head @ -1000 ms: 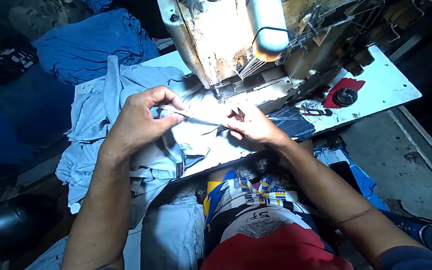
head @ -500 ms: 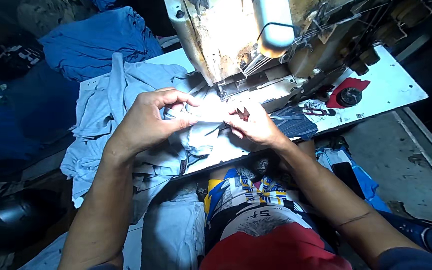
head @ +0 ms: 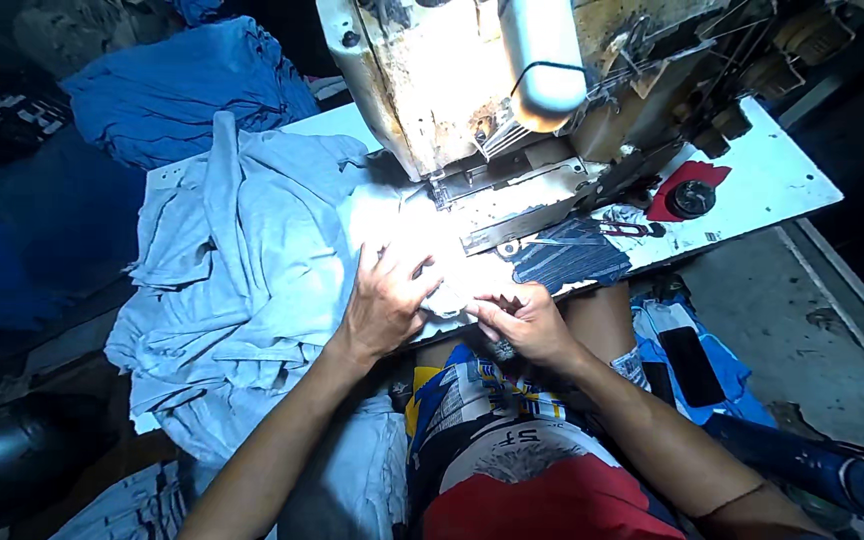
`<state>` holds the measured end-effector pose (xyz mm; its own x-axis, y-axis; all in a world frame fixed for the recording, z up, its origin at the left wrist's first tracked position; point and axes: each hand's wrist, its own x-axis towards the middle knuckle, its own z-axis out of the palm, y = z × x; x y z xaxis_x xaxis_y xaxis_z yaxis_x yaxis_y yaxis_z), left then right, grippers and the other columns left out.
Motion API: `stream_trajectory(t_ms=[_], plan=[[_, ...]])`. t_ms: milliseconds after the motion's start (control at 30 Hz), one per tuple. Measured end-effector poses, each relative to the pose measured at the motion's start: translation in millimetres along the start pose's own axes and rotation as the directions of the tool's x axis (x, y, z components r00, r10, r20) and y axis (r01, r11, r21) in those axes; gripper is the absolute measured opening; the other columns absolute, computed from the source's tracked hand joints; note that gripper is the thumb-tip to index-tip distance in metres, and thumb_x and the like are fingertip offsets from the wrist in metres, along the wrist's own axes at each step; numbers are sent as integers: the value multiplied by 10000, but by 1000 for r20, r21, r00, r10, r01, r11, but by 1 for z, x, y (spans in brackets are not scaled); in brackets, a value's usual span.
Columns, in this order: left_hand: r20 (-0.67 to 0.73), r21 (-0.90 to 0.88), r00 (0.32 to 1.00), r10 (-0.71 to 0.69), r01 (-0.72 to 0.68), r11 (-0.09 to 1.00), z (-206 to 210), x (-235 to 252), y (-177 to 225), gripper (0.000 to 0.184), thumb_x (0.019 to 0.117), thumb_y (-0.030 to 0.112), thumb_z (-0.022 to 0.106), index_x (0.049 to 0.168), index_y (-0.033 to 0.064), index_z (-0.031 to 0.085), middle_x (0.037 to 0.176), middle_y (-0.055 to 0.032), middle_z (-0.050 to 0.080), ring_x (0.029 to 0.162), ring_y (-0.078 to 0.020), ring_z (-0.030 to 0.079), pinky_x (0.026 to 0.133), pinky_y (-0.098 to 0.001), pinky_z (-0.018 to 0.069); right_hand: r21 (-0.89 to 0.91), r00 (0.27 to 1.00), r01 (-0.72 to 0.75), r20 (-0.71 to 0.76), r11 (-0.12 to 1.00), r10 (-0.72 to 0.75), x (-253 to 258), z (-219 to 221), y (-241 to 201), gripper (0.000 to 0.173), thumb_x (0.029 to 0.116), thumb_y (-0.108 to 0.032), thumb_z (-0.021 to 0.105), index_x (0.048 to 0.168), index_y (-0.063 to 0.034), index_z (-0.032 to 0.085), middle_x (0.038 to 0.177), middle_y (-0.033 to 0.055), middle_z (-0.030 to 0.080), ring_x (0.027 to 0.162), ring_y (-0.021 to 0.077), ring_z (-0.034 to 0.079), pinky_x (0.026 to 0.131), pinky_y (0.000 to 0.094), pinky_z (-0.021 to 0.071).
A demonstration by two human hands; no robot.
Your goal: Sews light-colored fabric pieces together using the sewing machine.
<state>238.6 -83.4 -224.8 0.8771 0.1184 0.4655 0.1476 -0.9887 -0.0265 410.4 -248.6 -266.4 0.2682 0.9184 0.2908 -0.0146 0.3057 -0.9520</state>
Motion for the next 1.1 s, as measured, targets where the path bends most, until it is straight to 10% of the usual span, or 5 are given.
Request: stream_trajectory(t_ms=[567, 800, 1100], plan=[[201, -181, 966, 164, -128, 975, -47, 44, -48, 189, 870, 187, 600, 960, 86, 732, 947, -75, 701, 977, -262, 654, 957, -481, 472, 56, 998, 11, -59, 998, -7, 61, -1, 6, 126, 992, -102, 675, 912, -8, 648, 556, 83, 551, 413, 128, 488, 387, 252, 411], [411, 36, 904, -118, 114, 993, -96, 52, -75, 314, 967, 468, 533, 800, 203, 559, 584, 17, 469, 553, -212, 532, 511, -469, 401, 92, 1000, -13, 10, 996, 12, 64, -7, -3, 91, 992, -72, 668, 1033, -25, 602, 623, 95, 559, 438, 139, 515, 406, 252, 466], [14, -294, 1000, -19, 22, 956, -91, 37, -66, 143, 931, 140, 640, 962, 114, 777, 903, -27, 722, 929, -164, 653, 920, -421, 475, 206, 992, -127, 23, 970, 125, 86, -8, -8, 116, 994, -72, 660, 999, 2, 571, 612, 87, 591, 441, 135, 547, 416, 252, 475]])
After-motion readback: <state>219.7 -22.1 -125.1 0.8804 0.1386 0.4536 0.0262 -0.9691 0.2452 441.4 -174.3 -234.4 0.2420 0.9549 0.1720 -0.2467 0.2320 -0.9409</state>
